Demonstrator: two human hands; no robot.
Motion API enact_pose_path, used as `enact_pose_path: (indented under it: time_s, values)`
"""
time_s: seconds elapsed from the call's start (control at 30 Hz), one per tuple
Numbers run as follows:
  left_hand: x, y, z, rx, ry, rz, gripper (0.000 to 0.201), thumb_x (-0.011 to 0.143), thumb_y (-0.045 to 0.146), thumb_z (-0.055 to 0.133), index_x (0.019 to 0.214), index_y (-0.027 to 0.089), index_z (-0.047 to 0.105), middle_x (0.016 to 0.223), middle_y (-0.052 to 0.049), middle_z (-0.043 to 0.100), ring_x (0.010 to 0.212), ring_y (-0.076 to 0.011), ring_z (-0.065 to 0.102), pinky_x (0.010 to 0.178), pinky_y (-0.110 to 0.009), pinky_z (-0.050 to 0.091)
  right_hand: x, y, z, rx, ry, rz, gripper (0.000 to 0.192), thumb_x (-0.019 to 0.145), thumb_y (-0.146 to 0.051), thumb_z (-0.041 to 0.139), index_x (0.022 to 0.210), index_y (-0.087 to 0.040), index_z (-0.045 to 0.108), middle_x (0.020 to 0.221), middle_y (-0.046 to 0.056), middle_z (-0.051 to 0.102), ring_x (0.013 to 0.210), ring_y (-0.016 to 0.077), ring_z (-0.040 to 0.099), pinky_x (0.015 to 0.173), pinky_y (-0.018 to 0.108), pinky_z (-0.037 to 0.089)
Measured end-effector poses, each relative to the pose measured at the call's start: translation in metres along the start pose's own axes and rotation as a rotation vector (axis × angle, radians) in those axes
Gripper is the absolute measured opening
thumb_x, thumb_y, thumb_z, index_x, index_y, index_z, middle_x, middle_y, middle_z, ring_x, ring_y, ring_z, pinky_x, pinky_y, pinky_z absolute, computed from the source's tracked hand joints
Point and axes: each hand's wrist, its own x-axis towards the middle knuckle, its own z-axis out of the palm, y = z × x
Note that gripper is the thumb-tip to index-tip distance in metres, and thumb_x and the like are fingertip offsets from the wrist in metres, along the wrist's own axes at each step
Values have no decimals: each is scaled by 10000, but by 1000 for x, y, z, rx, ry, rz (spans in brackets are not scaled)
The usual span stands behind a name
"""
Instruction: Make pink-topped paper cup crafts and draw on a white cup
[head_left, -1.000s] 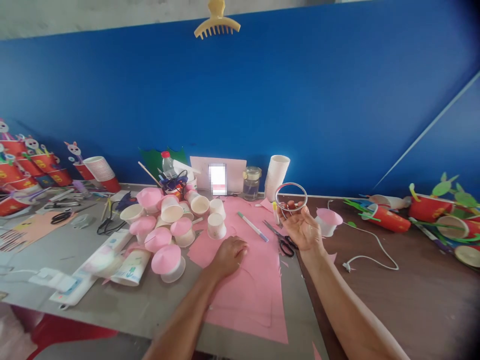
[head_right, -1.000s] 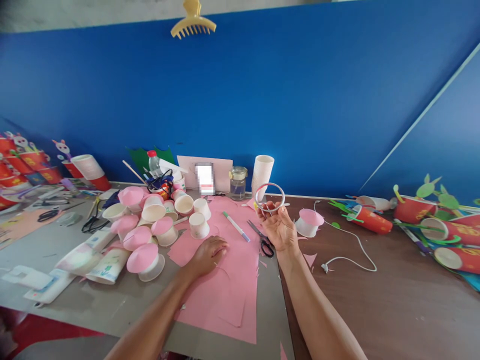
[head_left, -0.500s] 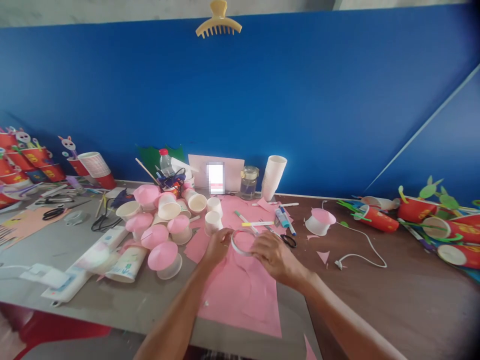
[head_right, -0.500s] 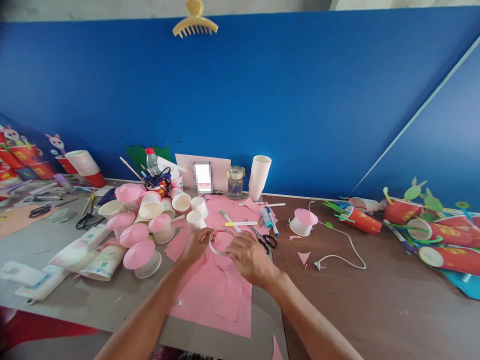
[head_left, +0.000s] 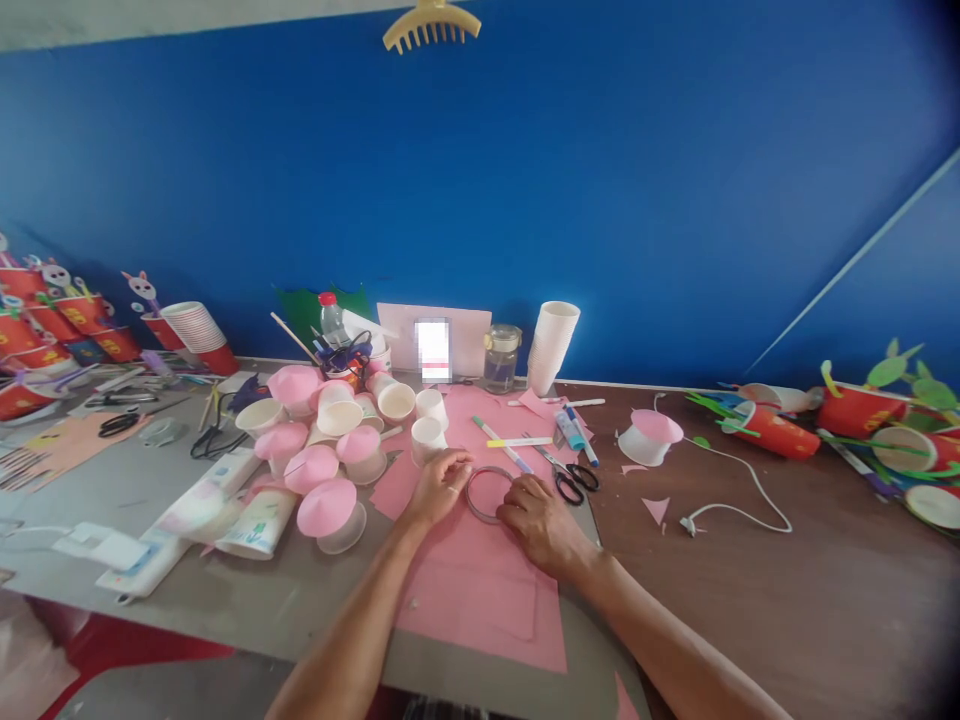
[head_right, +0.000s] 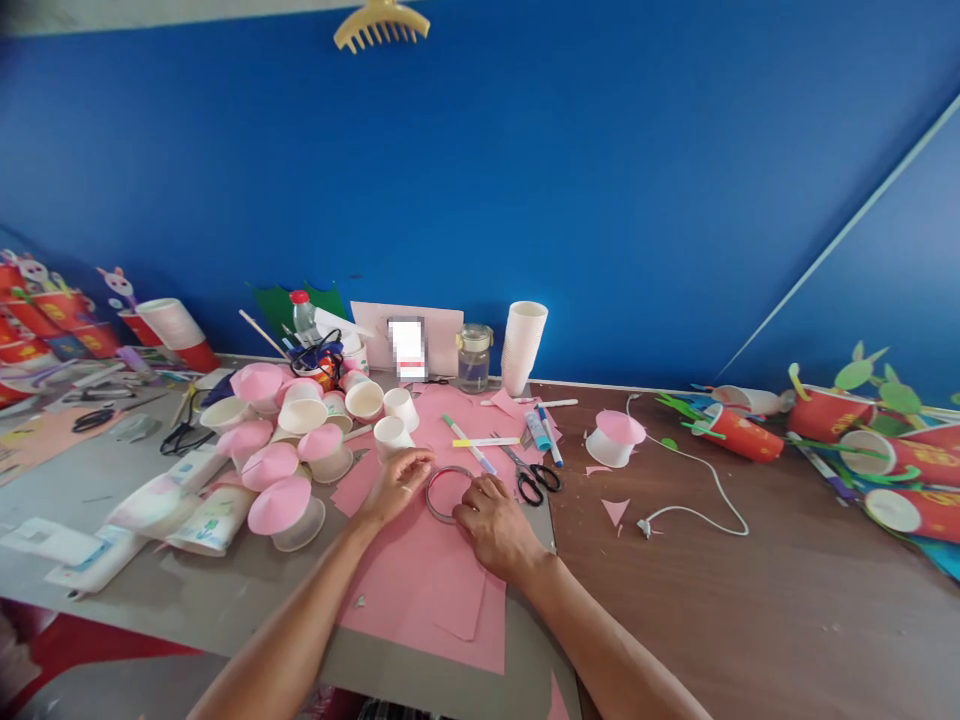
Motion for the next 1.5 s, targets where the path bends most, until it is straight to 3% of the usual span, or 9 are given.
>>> enact_pose_path:
  time_s: [0.1,0.2,0.37,0.53,1.0,1.2,1.5]
  values:
    - [3,-8,-2,74,54,29,214,855,220,460,888,171,666,912,-76,714,872,-192,655,809,-330,521,0,-5,-4,42,1,27,205,885,-112,476,820,-179,658,836,78,605,879,218,508,851,401,470]
    - [4,-11,-4,106,39,53,211,839,160,448,858,174,658,830,-58,706,806,-179,650,787,-321,519,0,-10,-8,86,54,86,166,841,-138,530,951,-176,647,1006,111,593,1027,259,502,917,444,459]
    - [2,-13,-3,161,43,74,265,812,69,416,895,174,645,853,-52,707,735,-154,668,742,-295,531,-4,-10,1,61,160,285,393,844,-220,538,1226,-129,526,1218,184,533,1152,304,492,953,469,465]
    - [1,-13,-1,235,65,81,303,798,23,397,869,184,644,858,-50,707,719,-145,660,737,-287,524,-9,-5,18,-26,131,349,526,855,-412,560,1287,-120,492,1311,207,509,1248,357,443,1019,529,415]
    - [-3,-6,-1,336,50,4,324,805,-3,399,929,180,637,937,-70,705,796,-168,667,700,-273,515,-7,-2,23,44,99,327,497,846,-351,572,1285,-130,500,1255,181,581,1239,363,470,1027,568,400]
    - [-3,-9,-1,316,41,-54,313,803,-7,377,882,172,621,908,-53,698,638,-112,652,616,-226,494,-7,-1,23,48,94,324,484,857,-350,550,1286,-131,503,1249,184,588,1249,351,468,1033,565,393]
    - [-4,-3,-3,296,15,-74,283,816,22,372,841,164,615,885,-58,670,638,-121,637,582,-218,476,-8,5,20,58,61,305,503,837,-344,576,1284,-119,526,1265,187,585,1267,351,449,1040,560,376]
